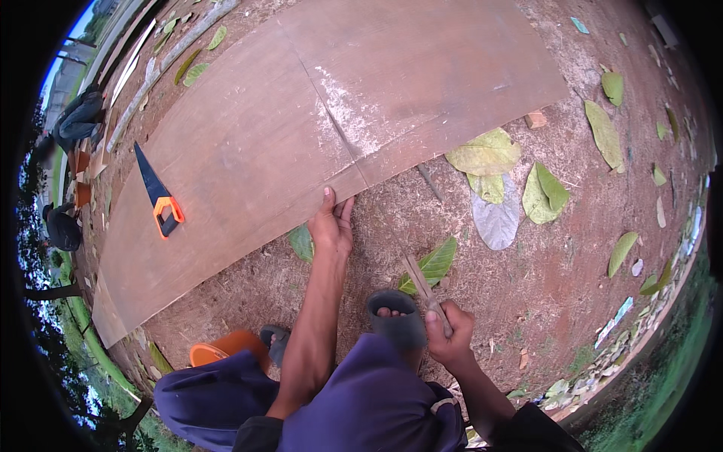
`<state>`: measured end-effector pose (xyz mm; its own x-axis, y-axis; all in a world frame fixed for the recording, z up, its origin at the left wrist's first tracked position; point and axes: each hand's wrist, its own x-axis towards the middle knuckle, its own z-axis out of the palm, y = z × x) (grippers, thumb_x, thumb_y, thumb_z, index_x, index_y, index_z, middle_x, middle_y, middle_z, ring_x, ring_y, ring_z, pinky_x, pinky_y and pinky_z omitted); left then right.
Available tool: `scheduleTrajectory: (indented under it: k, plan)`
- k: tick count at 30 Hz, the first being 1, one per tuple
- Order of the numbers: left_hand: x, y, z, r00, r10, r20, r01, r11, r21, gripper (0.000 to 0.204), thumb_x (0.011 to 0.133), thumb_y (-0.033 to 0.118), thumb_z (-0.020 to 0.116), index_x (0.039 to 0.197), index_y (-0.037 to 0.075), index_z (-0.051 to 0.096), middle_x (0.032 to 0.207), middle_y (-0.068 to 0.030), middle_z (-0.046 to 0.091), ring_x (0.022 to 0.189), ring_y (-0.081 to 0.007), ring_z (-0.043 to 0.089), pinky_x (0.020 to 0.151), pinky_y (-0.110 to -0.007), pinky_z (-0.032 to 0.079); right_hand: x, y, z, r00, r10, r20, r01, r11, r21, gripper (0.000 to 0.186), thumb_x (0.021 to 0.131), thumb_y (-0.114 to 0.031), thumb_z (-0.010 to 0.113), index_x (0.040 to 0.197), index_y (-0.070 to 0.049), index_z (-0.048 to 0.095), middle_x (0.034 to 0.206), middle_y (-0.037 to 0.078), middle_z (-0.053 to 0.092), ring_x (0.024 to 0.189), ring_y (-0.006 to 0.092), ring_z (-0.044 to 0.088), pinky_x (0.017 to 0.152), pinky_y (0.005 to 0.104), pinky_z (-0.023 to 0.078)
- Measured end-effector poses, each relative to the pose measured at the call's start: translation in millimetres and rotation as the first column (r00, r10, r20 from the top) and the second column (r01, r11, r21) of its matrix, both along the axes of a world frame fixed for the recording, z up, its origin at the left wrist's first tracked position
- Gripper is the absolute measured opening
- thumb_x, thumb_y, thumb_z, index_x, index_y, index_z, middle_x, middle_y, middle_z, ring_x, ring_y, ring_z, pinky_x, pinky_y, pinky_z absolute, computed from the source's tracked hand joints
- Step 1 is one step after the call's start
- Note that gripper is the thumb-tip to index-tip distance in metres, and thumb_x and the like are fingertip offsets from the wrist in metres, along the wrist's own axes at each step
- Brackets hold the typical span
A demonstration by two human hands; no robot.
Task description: The person uses a hand saw to cut a large sheet of plywood placed on the ground. They hold the sheet steady with one hand and saw along a marked line with the other, continuing the cut for the duration of the clip.
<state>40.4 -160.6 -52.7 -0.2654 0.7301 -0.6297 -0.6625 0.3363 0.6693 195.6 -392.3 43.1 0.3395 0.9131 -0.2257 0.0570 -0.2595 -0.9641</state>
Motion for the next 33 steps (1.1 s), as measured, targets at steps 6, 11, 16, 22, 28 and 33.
scheduleTrajectory:
  k: [6,11,16,22,28,33]
  plan:
    - [7.2,-1.2,0.9,1.000,0.000,-0.016,0.001,1.000,0.011,0.045,0.098,0.010,0.068,0.135,-0.003,0.046,0.128,-0.0180,0.062,0.113,-0.0326,0.067,0.100,-0.047,0.061,-6.2,58.2,9.9,0.993,-0.071,-0.093,0.065,0.996,-0.063,0.027,0.099,-0.018,0.063,0.080,0.000,0.059,0.064,0.003,0.060,0.057,0.0072,0.056,0.052,0.0272,0.044]
    - [-12.5,1.7,-9.9,0.999,-0.045,0.015,0.045,0.999,-0.018,0.041,0.099,0.014,0.068,0.133,-0.001,0.050,0.125,-0.0152,0.063,0.113,-0.0294,0.066,0.101,-0.043,0.060,-23.4,86.6,-1.0,0.994,-0.069,-0.084,0.070,0.998,-0.002,0.029,0.098,-0.017,0.064,0.075,-0.002,0.055,0.058,-0.001,0.052,0.054,0.0038,0.045,0.048,0.0268,0.035]
    - [2.2,-5.1,3.0,0.999,-0.028,-0.016,0.028,0.999,-0.019,0.038,0.099,0.015,0.068,0.129,-0.003,0.054,0.121,-0.0147,0.065,0.112,-0.0290,0.067,0.100,-0.042,0.060,15.5,-38.9,37.9,0.999,0.021,0.042,-0.019,0.999,-0.042,0.025,0.097,-0.018,0.063,0.083,0.002,0.061,0.061,0.005,0.058,0.056,0.0065,0.055,0.051,0.0273,0.043]
    - [-9.9,-2.0,-15.0,0.999,-0.044,0.030,0.044,0.999,0.006,0.043,0.098,0.011,0.069,0.133,-0.005,0.050,0.122,-0.0183,0.065,0.112,-0.0327,0.068,0.099,-0.046,0.062,-20.8,102.4,4.8,0.986,-0.074,-0.150,0.053,0.989,-0.135,0.031,0.101,-0.015,0.063,0.075,-0.003,0.051,0.062,-0.003,0.048,0.059,0.0030,0.042,0.050,0.0265,0.033]
    - [6.9,1.9,-2.9,1.000,-0.017,0.010,0.016,0.998,0.056,0.040,0.098,0.010,0.069,0.131,-0.005,0.052,0.122,-0.0175,0.065,0.111,-0.0320,0.068,0.098,-0.046,0.062,18.7,-50.5,46.7,0.995,-0.014,0.101,0.011,0.999,0.038,0.030,0.097,-0.015,0.060,0.072,-0.003,0.051,0.056,-0.003,0.046,0.050,0.0028,0.041,0.046,0.0278,0.031]
    - [-3.6,-2.4,-5.3,1.000,-0.019,0.021,0.019,1.000,0.001,0.040,0.098,0.011,0.069,0.131,-0.003,0.051,0.121,-0.0165,0.065,0.107,-0.0309,0.069,0.097,-0.045,0.062,-17.3,62.6,26.8,0.964,-0.130,-0.232,0.113,0.990,-0.087,0.029,0.099,-0.015,0.064,0.075,-0.002,0.055,0.059,-0.002,0.049,0.056,0.0034,0.042,0.048,0.0280,0.032]
